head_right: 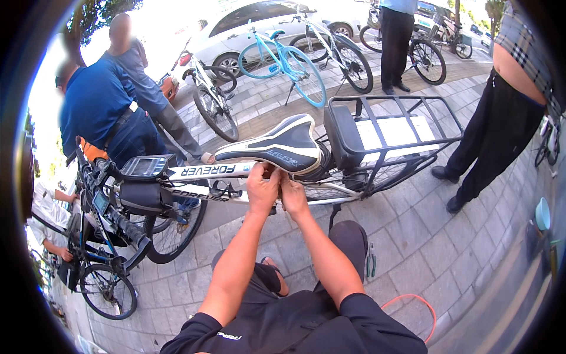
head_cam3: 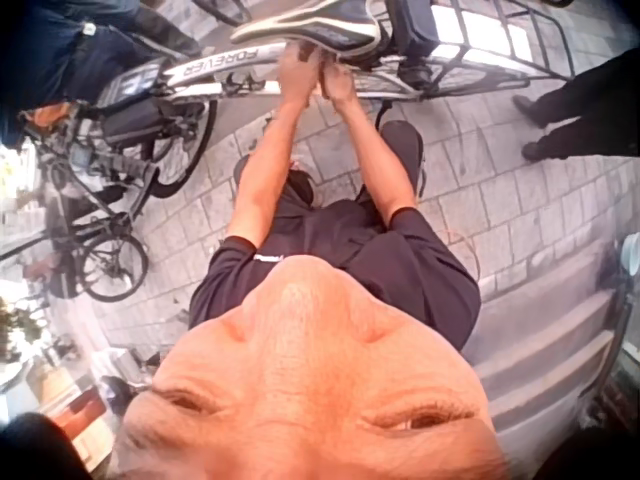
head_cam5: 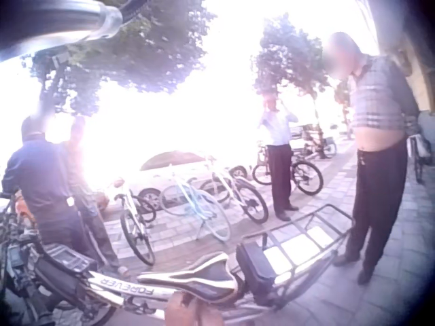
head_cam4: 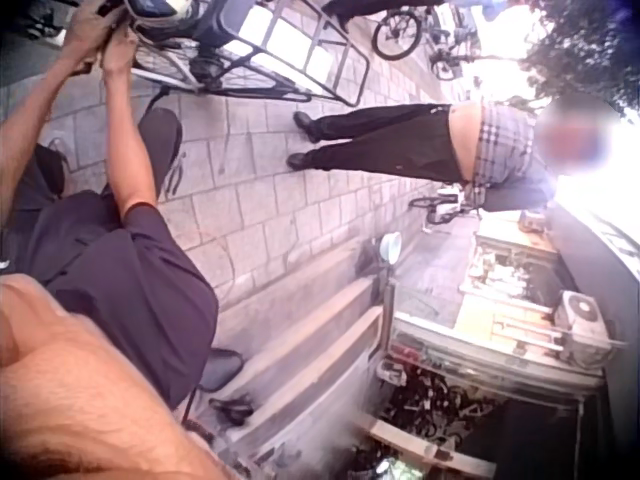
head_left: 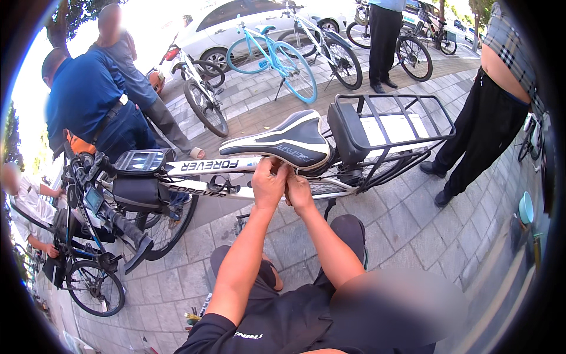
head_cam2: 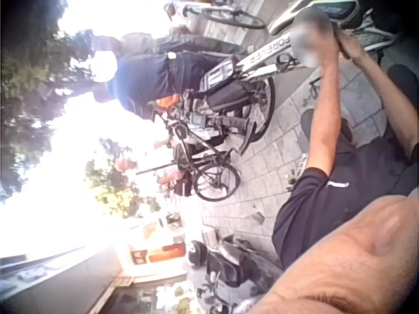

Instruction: The person sits on the sidewalk and uses a wrench to loosen the bolt on the bicycle seat post. They adjust the seat height and angle, then remove the seat entirely from the frame. The person holds the detached seat and inspects it while sitting on the ground.

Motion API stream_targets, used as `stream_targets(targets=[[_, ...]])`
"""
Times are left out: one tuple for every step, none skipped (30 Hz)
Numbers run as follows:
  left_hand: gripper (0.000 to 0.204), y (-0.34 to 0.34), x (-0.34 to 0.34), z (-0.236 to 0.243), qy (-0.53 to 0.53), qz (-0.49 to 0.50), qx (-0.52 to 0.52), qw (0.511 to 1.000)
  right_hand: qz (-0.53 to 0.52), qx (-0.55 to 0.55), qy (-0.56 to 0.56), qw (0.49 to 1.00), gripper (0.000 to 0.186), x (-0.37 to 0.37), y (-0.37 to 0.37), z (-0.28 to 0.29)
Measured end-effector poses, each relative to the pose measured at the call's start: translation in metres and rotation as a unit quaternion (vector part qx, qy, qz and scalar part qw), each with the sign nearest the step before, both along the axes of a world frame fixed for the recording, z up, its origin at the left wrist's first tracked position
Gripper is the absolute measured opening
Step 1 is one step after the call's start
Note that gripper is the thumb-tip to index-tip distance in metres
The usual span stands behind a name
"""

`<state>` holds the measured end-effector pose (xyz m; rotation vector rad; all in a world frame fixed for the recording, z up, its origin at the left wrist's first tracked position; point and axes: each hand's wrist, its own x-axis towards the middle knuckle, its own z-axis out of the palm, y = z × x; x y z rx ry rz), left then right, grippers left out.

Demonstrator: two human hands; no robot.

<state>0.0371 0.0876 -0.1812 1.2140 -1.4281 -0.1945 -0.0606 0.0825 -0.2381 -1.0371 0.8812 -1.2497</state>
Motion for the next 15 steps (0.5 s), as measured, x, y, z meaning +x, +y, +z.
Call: stream_targets(targets=[[0.023, 0.000, 0.002, 0.000, 0.008, -0.004, 0.024, 1.000, 0.003, -0.005, 0.000, 1.000, 0.067, -0.001, -0.003, -0.002], [0.023, 0.000, 0.002, -0.002, -0.017, 0.011, 0.017, 1.000, -0.001, -0.019, 0.004, 1.000, 0.067, -0.004, -0.005, -0.005], [0.023, 0.000, 0.003, -0.003, -0.044, 0.026, 0.008, 0.999, -0.006, -0.034, 0.006, 0.999, 0.067, -0.006, -0.006, -0.005], [0.024, -0.001, 0.004, -0.003, -0.070, 0.041, -0.001, 0.997, -0.011, -0.049, 0.009, 0.999, 0.067, -0.007, -0.006, -0.004], [0.023, -0.002, 0.007, -0.001, -0.090, 0.030, -0.025, 0.995, -0.013, -0.037, 0.014, 0.999, 0.069, -0.005, -0.006, -0.008], [0.023, -0.003, 0.008, -0.001, -0.071, 0.021, -0.009, 0.997, -0.017, -0.026, 0.020, 0.999, 0.070, -0.003, -0.011, -0.015], [0.022, -0.004, 0.008, -0.001, -0.051, 0.012, 0.004, 0.999, -0.022, -0.017, 0.029, 0.999, 0.072, -0.002, -0.015, -0.020], [0.022, -0.005, 0.008, -0.001, -0.030, 0.004, 0.018, 0.999, -0.027, -0.008, 0.037, 0.999, 0.073, 0.001, -0.018, -0.025], [0.019, -0.001, 0.012, 0.000, -0.021, 0.009, 0.044, 0.999, -0.020, 0.040, -0.027, 0.999, 0.073, 0.015, -0.005, -0.011], [0.019, -0.001, 0.009, 0.002, -0.039, 0.012, 0.028, 0.999, 0.010, 0.056, -0.080, 0.995, 0.073, 0.022, -0.003, -0.013], [0.019, -0.001, 0.005, 0.005, -0.057, 0.015, 0.011, 0.998, 0.006, 0.073, -0.115, 0.991, 0.072, 0.028, -0.002, -0.015], [0.018, 0.000, 0.007, 0.008, -0.076, 0.025, -0.005, 0.997, 0.007, 0.090, -0.151, 0.984, 0.072, 0.035, 0.000, -0.013], [0.018, 0.002, 0.008, 0.012, -0.089, 0.022, 0.012, 0.996, 0.011, 0.081, -0.131, 0.988, 0.072, 0.031, 0.000, -0.012], [0.019, 0.002, 0.006, 0.012, -0.092, 0.018, 0.010, 0.996, 0.015, 0.071, -0.110, 0.991, 0.073, 0.022, 0.000, -0.012], [0.019, 0.003, 0.006, 0.013, -0.097, 0.018, 0.009, 0.995, 0.023, 0.062, -0.090, 0.994, 0.073, 0.015, 0.001, -0.011]])
